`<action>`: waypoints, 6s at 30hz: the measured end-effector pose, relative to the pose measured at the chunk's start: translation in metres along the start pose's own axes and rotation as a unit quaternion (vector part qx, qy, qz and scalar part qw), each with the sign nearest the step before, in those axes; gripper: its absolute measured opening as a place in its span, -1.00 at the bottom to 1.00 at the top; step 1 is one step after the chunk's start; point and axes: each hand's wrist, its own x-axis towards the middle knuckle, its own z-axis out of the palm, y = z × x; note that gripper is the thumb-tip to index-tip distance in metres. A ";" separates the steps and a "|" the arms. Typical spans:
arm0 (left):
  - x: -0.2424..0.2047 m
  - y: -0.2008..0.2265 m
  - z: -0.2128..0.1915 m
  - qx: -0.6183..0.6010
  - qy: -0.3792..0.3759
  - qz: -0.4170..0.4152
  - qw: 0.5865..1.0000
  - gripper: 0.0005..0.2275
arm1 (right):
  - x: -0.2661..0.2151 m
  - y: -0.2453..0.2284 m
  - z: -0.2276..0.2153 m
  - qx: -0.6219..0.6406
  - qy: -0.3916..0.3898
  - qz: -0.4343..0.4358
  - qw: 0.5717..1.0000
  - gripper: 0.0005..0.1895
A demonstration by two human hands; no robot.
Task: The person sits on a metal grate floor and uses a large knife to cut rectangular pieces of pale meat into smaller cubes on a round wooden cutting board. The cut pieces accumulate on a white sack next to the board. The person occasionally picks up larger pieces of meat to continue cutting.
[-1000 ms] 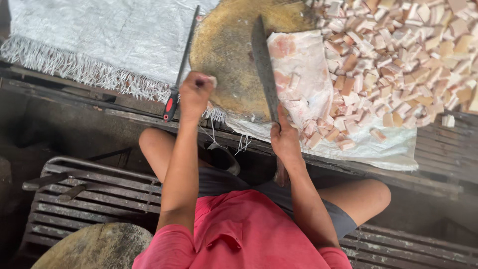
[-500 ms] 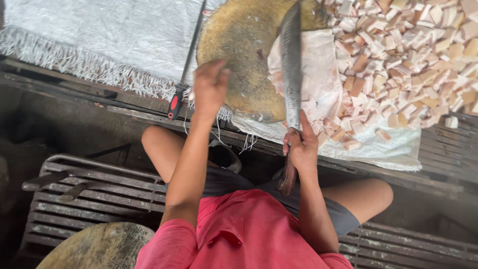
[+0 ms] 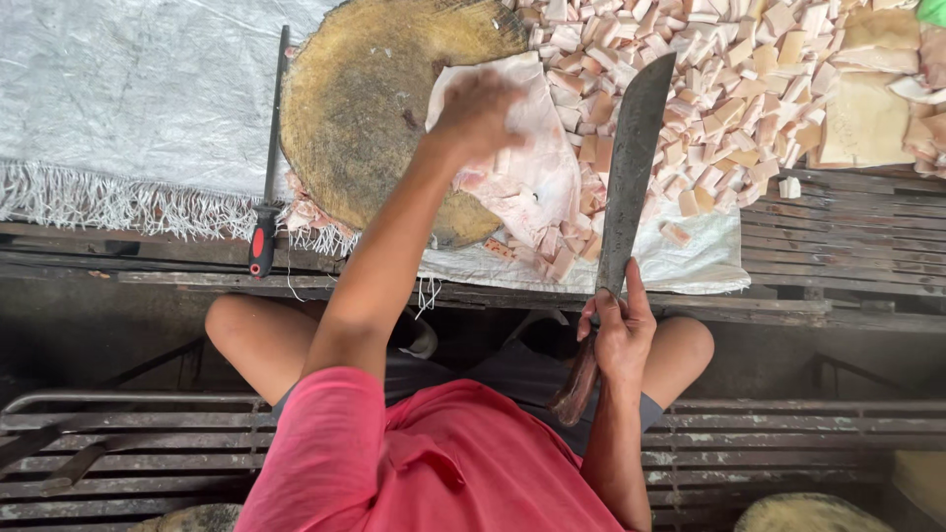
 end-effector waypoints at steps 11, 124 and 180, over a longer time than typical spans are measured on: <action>0.044 0.045 0.045 -0.207 -0.028 0.044 0.977 -0.59 | 0.018 -0.003 0.018 0.042 0.012 0.029 0.999 -0.28; -0.209 -0.147 -0.007 -0.747 0.217 -0.052 0.626 -0.65 | -0.017 0.029 0.084 -0.540 -0.234 -0.201 0.783 -0.29; -0.183 -0.100 0.035 -0.470 0.172 -0.210 0.840 -0.76 | -0.021 0.018 0.054 -0.458 -0.116 -0.083 0.877 -0.32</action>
